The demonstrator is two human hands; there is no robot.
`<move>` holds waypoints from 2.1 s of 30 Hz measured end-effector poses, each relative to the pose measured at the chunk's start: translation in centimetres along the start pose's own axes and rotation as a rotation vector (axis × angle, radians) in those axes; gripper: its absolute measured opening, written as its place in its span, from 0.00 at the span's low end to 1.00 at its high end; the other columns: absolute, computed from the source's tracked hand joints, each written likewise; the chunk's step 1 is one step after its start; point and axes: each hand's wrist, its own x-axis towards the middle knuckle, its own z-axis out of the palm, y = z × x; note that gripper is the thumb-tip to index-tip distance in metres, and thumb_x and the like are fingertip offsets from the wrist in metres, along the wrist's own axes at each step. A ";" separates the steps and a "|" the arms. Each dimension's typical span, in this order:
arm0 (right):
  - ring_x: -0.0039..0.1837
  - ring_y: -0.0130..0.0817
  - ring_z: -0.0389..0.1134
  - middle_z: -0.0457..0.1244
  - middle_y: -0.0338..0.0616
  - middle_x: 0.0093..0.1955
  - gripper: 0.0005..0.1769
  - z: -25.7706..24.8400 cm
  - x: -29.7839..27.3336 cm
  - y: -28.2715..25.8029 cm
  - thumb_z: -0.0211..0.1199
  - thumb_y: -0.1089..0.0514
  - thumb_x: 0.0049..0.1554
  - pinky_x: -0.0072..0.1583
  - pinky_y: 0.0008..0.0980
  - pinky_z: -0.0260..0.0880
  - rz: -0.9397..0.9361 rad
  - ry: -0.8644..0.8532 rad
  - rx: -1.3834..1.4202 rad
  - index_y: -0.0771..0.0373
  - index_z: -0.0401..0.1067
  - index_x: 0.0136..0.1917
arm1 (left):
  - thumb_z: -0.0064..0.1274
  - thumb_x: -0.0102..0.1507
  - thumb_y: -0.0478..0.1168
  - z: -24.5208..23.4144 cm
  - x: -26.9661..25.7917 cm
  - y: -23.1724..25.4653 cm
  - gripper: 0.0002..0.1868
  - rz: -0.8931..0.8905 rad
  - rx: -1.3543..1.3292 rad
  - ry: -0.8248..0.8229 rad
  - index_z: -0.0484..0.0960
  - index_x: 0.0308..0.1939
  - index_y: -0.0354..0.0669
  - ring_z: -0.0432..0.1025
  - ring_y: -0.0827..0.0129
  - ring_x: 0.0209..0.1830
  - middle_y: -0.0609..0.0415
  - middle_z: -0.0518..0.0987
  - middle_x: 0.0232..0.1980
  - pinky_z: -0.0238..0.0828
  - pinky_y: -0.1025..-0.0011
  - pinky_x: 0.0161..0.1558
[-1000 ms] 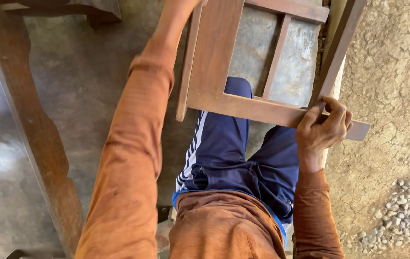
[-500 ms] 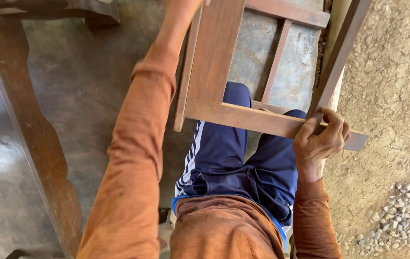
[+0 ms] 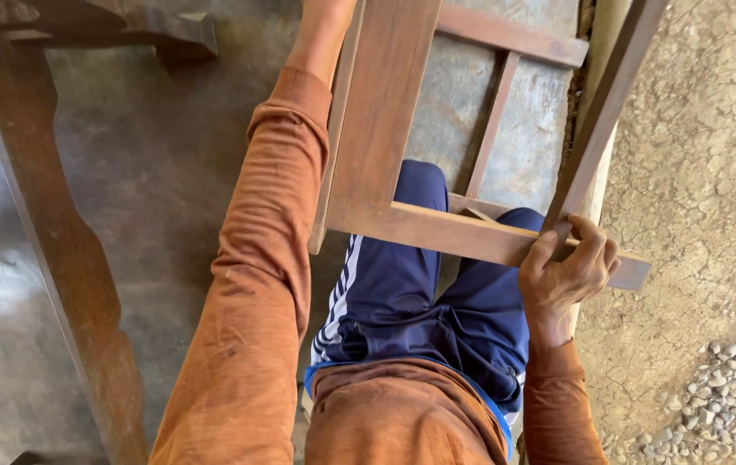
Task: Sanding a wooden chair frame with sandpaper.
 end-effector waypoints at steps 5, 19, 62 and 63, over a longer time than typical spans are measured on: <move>0.43 0.41 0.60 0.63 0.48 0.40 0.15 -0.1 0.2 -0.2 0.56 0.56 0.53 0.46 0.36 0.55 0.002 -0.046 0.007 0.63 0.66 0.53 | 0.45 0.56 0.51 -2.1 -1.8 5.0 0.19 -0.023 -0.355 -0.148 0.73 0.21 0.39 0.67 0.74 0.12 0.59 0.72 0.16 0.68 0.76 0.17; 0.42 0.39 0.56 0.61 0.45 0.40 0.13 -1.7 1.5 -2.7 0.53 0.64 0.51 0.54 0.37 0.54 0.146 -0.169 -0.008 0.66 0.66 0.52 | 0.47 0.56 0.47 -0.1 0.6 3.7 0.16 -0.001 -0.511 -0.146 0.74 0.23 0.37 0.68 0.73 0.12 0.55 0.74 0.18 0.67 0.75 0.13; 0.46 0.42 0.59 0.63 0.47 0.44 0.13 -2.0 0.3 -1.4 0.57 0.65 0.52 0.56 0.39 0.54 0.182 -0.174 0.062 0.65 0.65 0.52 | 0.50 0.54 0.55 1.3 2.1 3.5 0.19 0.081 -0.201 0.044 0.76 0.28 0.41 0.69 0.75 0.17 0.59 0.75 0.22 0.70 0.75 0.21; 0.46 0.42 0.59 0.63 0.47 0.44 0.13 -2.5 0.0 -1.5 0.57 0.65 0.52 0.56 0.39 0.54 0.179 -0.196 0.065 0.65 0.65 0.52 | 0.50 0.54 0.55 1.0 1.3 3.0 0.19 0.060 -0.195 0.048 0.76 0.28 0.41 0.69 0.75 0.17 0.59 0.75 0.22 0.70 0.75 0.21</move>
